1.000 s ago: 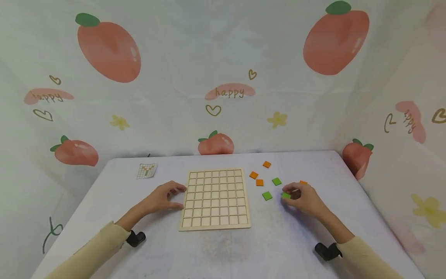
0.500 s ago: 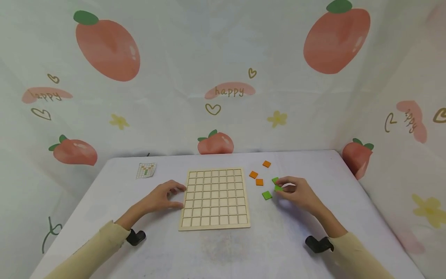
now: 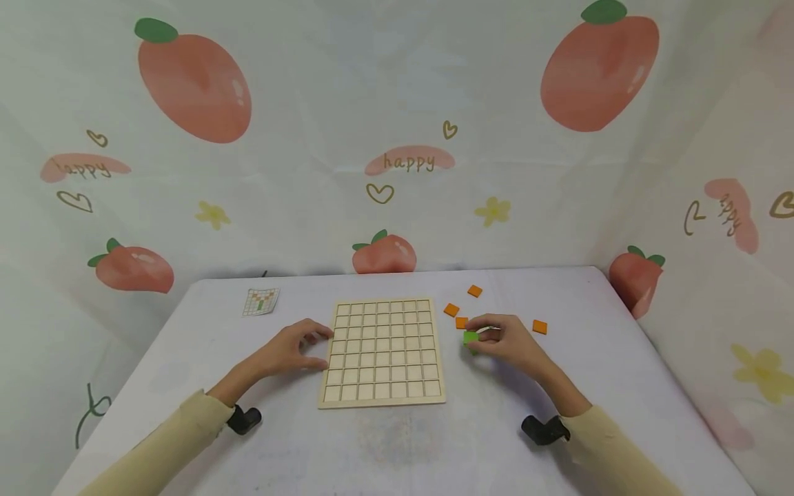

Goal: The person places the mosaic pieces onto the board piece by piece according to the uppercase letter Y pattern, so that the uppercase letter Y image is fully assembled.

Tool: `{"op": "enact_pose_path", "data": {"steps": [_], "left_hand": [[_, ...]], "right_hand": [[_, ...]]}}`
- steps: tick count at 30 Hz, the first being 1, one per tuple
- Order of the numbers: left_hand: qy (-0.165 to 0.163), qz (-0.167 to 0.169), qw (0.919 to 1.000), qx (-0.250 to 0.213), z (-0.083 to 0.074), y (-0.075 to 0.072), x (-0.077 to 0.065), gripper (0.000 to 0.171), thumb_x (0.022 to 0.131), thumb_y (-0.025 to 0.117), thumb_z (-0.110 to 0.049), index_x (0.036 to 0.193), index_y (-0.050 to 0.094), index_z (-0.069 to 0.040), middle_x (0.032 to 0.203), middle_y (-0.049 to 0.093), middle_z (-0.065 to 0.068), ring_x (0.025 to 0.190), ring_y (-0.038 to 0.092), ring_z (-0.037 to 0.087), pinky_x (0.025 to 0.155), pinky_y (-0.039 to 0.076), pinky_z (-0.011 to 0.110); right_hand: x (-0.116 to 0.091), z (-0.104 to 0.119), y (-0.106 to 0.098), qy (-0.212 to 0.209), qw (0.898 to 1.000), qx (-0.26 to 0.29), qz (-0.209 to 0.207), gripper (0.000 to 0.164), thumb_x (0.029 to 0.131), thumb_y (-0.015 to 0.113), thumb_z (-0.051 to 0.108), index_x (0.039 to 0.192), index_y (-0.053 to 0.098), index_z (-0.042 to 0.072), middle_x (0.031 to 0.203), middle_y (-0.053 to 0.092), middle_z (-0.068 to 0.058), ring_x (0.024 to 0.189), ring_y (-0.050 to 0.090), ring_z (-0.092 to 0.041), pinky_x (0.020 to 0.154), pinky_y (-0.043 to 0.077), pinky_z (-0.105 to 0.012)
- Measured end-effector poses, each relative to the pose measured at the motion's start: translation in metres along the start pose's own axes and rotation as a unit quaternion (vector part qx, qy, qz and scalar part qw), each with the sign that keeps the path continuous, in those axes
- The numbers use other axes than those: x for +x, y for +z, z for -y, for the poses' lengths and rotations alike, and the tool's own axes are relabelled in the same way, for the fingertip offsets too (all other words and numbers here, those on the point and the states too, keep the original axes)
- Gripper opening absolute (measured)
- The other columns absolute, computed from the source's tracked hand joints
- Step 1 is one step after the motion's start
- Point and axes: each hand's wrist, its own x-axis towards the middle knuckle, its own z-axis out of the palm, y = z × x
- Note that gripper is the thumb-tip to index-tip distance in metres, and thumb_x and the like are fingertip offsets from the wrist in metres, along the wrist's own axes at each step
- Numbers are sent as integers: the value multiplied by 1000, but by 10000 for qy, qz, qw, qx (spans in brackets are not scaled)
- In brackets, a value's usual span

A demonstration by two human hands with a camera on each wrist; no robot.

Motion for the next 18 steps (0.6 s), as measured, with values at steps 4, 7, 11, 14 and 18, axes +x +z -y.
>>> {"op": "enact_pose_path", "data": {"steps": [4, 7, 11, 14, 18], "left_hand": [[48, -12, 10000, -28, 1, 1, 1, 58, 78, 90, -24, 126, 65, -5, 121, 62, 5, 105, 60, 24, 93, 50, 42], [27, -6, 10000, -55, 2, 1, 1, 57, 78, 90, -24, 126, 65, -5, 121, 62, 5, 105, 59, 24, 93, 49, 43], [-14, 5, 10000, -46, 2, 1, 2, 57, 78, 90, -24, 126, 65, -6, 121, 62, 4, 105, 59, 24, 94, 49, 43], [-27, 13, 10000, -30, 3, 1, 2, 56, 78, 90, -23, 126, 65, -6, 121, 62, 4, 105, 59, 23, 94, 49, 42], [-22, 39, 10000, -62, 4, 1, 2, 56, 79, 90, -24, 126, 65, -6, 121, 62, 4, 105, 59, 23, 94, 49, 42]], "right_hand": [[7, 0, 9, -146, 9996, 157, 168, 37, 85, 82, 4, 118, 68, -8, 114, 68, -19, 92, 71, -24, 78, 57, -29], [12, 0, 17, -286, 9988, 271, 295, 34, 85, 81, 1, 116, 68, -8, 113, 67, -21, 92, 71, -26, 79, 57, -31], [19, 3, 30, -395, 9983, 248, 359, 31, 84, 82, 0, 112, 70, -6, 111, 68, -21, 92, 71, -29, 80, 57, -32], [23, 7, 40, -328, 9982, 220, 451, 32, 84, 83, 2, 112, 70, -5, 110, 69, -19, 91, 71, -30, 79, 57, -32], [28, 12, 54, -308, 9968, 266, 689, 31, 84, 82, 2, 112, 70, -5, 112, 68, -18, 89, 72, -28, 76, 57, -29]]}}
